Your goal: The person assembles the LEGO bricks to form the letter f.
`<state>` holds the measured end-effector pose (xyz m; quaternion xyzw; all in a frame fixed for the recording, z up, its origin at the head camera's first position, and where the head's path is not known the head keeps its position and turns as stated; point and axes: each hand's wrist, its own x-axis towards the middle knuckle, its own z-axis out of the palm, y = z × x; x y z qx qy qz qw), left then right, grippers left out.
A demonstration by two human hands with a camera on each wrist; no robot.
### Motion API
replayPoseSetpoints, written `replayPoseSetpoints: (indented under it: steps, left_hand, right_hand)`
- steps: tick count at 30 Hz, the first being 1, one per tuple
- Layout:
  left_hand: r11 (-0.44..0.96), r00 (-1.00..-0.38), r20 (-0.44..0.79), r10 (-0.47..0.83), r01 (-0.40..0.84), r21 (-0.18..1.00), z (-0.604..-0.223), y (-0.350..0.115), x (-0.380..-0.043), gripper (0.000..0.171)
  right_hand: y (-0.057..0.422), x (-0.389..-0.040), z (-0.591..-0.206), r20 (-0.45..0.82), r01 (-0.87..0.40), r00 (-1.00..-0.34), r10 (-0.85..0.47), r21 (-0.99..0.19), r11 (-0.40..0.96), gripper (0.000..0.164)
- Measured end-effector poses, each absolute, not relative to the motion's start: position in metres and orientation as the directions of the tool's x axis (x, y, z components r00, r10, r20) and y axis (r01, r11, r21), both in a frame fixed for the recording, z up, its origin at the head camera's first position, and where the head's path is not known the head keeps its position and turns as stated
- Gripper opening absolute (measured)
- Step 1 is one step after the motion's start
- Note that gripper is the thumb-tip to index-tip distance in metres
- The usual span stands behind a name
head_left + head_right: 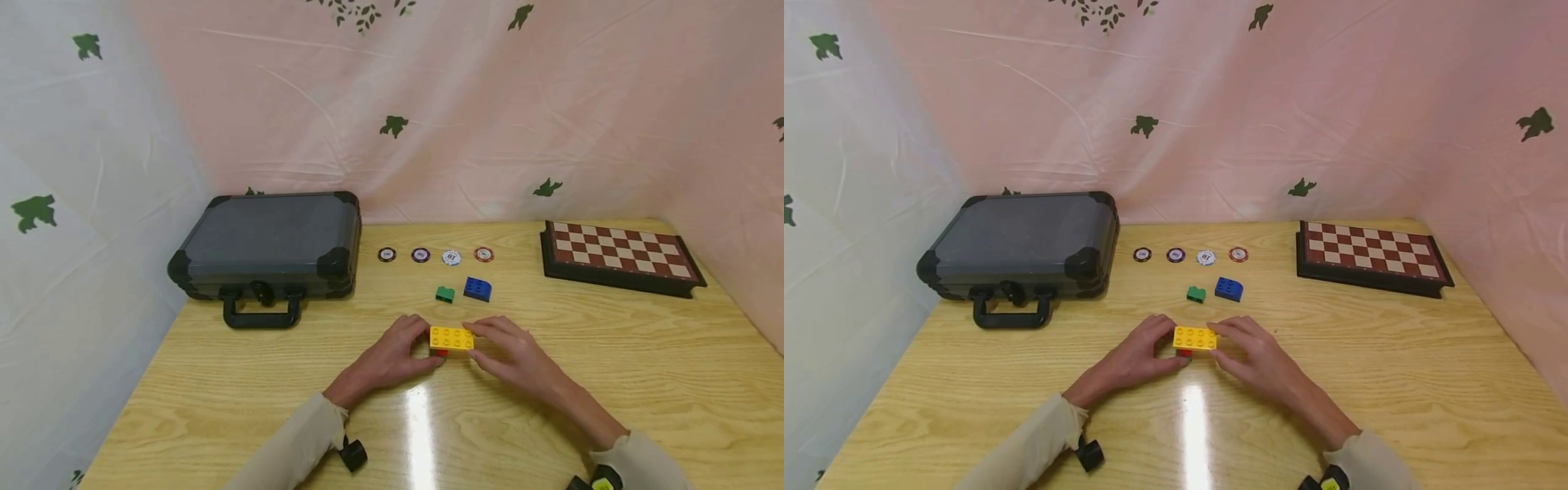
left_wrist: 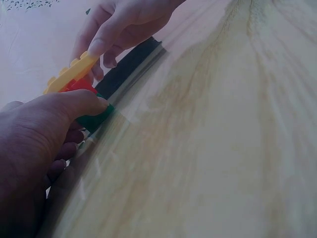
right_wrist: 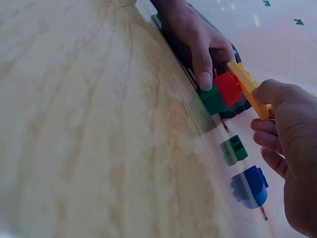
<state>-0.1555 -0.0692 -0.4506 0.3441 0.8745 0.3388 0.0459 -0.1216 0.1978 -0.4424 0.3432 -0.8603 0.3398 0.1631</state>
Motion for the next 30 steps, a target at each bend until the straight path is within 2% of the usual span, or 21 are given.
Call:
replayPoseSetpoints:
  steps: [12, 30]
  left_hand:
    - [0.538, -0.765, 0.142, 0.628, 0.559, 0.632, -0.4501, -0.0693, -0.1553, 0.037]
    - [0.536, -0.765, 0.151, 0.626, 0.563, 0.629, -0.4497, -0.0684, -0.1551, 0.035]
  right_hand:
    - [0.1957, -0.1229, -0.4403, 0.510, -0.711, -0.702, -0.496, -0.467, 0.526, 0.049]
    - [0.1902, -0.1225, -0.4391, 0.483, -0.682, -0.731, -0.482, -0.495, 0.539, 0.046]
